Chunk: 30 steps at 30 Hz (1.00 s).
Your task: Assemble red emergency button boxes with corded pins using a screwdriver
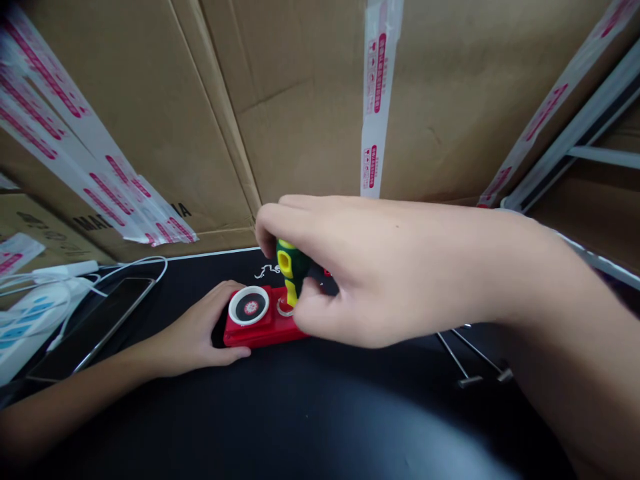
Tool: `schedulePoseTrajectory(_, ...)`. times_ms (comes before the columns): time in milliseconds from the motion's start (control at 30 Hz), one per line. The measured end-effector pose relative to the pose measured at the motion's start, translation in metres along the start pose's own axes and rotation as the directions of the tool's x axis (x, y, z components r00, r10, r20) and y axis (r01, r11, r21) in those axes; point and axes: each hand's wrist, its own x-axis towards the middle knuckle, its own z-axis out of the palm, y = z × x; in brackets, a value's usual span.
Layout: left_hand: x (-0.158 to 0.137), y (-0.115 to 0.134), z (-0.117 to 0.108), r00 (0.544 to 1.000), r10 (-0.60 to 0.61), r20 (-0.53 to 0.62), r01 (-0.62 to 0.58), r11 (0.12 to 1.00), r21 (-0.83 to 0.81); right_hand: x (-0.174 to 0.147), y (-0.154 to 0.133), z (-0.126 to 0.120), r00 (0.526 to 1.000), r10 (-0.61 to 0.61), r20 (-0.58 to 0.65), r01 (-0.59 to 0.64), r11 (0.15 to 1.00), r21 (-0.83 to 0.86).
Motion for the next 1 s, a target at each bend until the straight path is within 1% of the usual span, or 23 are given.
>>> schedulePoseTrajectory(67, -0.001, -0.001, 0.000, 1.000, 0.004, -0.001, -0.004, 1.000, 0.003, 0.003, -0.001, 0.002, 0.999, -0.011, -0.032, 0.009, 0.997, -0.075)
schedulePoseTrajectory(167, -0.001, 0.000, 0.000, 1.000, 0.013, -0.004, -0.013, 1.000, 0.005, 0.009, -0.003, 0.005, 0.991, 0.010, -0.133, -0.040, 0.974, -0.225)
schedulePoseTrajectory(200, -0.001, 0.000, 0.001, 1.000, 0.011, -0.004, -0.011, 1.000, 0.004, 0.010, -0.003, 0.006, 0.989, 0.005, -0.149, -0.042, 0.969, -0.245)
schedulePoseTrajectory(267, -0.001, 0.001, 0.001, 1.000, -0.001, -0.006, 0.001, 1.000, 0.004, 0.009, -0.003, 0.005, 0.993, -0.006, -0.121, -0.018, 0.980, -0.196)
schedulePoseTrajectory(367, 0.001, 0.001, 0.000, 1.000, -0.008, -0.004, 0.008, 1.000, 0.001, 0.003, -0.003, 0.001, 0.999, -0.021, -0.033, 0.021, 1.000, -0.015)
schedulePoseTrajectory(400, 0.001, 0.001, 0.000, 1.000, -0.007, -0.001, 0.007, 1.000, -0.002, 0.001, -0.003, 0.000, 1.000, -0.026, -0.015, 0.027, 0.999, 0.019)
schedulePoseTrajectory(433, 0.000, 0.001, 0.000, 1.000, -0.007, 0.000, 0.007, 1.000, -0.004, 0.000, -0.003, -0.001, 0.999, -0.039, -0.011, 0.039, 0.999, 0.030)
schedulePoseTrajectory(500, 0.000, 0.001, 0.001, 1.000, -0.008, -0.003, 0.007, 1.000, -0.004, 0.000, -0.003, -0.002, 0.998, -0.057, -0.029, 0.056, 0.998, -0.008)
schedulePoseTrajectory(567, -0.001, 0.000, 0.001, 1.000, -0.001, -0.010, 0.001, 1.000, 0.004, 0.003, -0.002, 0.001, 0.997, -0.020, -0.078, 0.012, 0.995, -0.102)
schedulePoseTrajectory(633, -0.002, 0.000, 0.001, 1.000, 0.010, -0.017, -0.009, 1.000, 0.013, 0.006, 0.000, 0.003, 0.990, 0.049, -0.133, -0.076, 0.976, -0.203)
schedulePoseTrajectory(667, -0.002, 0.000, 0.001, 1.000, 0.013, -0.016, -0.013, 1.000, 0.015, 0.007, 0.001, 0.004, 0.986, 0.076, -0.151, -0.110, 0.966, -0.233)
schedulePoseTrajectory(700, -0.002, 0.000, 0.001, 1.000, 0.014, -0.012, -0.013, 1.000, 0.015, 0.008, 0.002, 0.005, 0.984, 0.080, -0.160, -0.117, 0.964, -0.238)
schedulePoseTrajectory(767, -0.001, 0.000, 0.001, 1.000, 0.006, -0.008, -0.006, 1.000, 0.010, 0.007, 0.003, 0.003, 0.989, 0.052, -0.142, -0.076, 0.982, -0.171)
schedulePoseTrajectory(833, -0.001, 0.000, 0.001, 1.000, -0.008, -0.006, 0.008, 1.000, 0.008, 0.004, 0.002, 0.000, 0.995, 0.025, -0.096, -0.030, 0.998, -0.051)
schedulePoseTrajectory(900, -0.001, 0.000, 0.001, 1.000, -0.017, -0.012, 0.017, 1.000, 0.007, 0.002, 0.000, -0.002, 0.998, 0.016, -0.053, -0.014, 0.999, 0.037)
schedulePoseTrajectory(1000, -0.001, 0.000, 0.001, 1.000, -0.013, -0.010, 0.013, 1.000, 0.002, 0.003, 0.000, -0.002, 0.999, -0.005, -0.046, 0.008, 0.999, 0.053)
